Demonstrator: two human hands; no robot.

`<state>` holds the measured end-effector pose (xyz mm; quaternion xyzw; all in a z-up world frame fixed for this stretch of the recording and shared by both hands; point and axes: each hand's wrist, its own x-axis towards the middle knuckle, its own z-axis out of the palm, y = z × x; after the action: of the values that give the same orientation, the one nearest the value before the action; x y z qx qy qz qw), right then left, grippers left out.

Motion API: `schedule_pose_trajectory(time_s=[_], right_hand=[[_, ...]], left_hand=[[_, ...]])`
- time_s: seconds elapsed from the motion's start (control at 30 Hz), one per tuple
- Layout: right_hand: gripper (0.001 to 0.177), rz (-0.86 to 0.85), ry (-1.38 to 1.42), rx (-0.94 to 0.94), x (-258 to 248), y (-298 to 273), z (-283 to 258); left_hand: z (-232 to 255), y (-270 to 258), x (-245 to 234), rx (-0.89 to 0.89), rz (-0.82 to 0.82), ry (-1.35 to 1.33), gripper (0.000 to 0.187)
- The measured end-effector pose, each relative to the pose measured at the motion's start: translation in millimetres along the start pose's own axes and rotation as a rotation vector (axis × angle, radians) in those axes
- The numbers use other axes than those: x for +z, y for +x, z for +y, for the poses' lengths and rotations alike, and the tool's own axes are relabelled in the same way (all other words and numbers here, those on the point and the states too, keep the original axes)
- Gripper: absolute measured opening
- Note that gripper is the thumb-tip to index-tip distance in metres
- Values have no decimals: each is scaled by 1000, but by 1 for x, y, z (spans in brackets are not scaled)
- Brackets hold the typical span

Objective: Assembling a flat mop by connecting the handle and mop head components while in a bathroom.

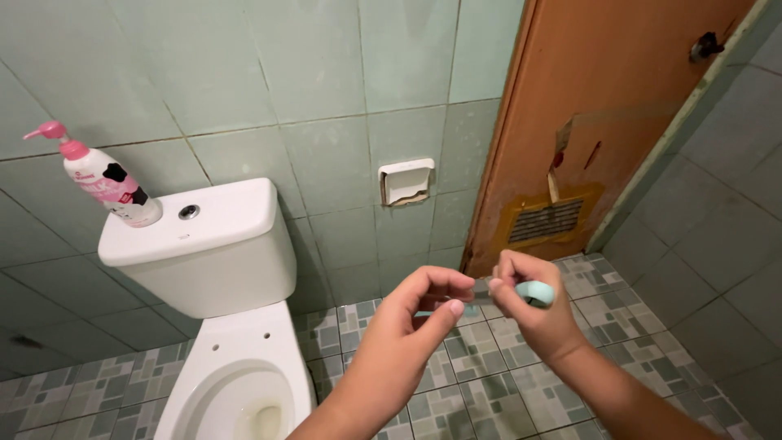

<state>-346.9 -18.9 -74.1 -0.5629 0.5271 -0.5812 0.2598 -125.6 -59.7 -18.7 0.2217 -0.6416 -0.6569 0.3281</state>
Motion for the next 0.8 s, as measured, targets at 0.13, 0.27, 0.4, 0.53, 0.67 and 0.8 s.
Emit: schedule_pose_trajectory(time_s=[0.13,0.27,0.4,0.53,0.67,0.8], right_hand=[[27,3,18,-81,24,-21,-22],[23,45,7,-49,19,-21,-7],[25,119,0,-17,13,-7,16],[25,60,-160,-23,48,-25,-3],[26,198,-97,-19,92,-61,-53],[25,303,23,12,145,-81,-122]], left_hand=[[-3,-1,-7,34,-11,-70,23],[5,-10,-14,60,-6,-53,23],[11,-19,-25,42,-22,-50,23],[9,-36,-46,124,-62,-53,20],[14,-54,-71,141,-91,-64,22],[17,-74,-98,155,-105,-89,22]])
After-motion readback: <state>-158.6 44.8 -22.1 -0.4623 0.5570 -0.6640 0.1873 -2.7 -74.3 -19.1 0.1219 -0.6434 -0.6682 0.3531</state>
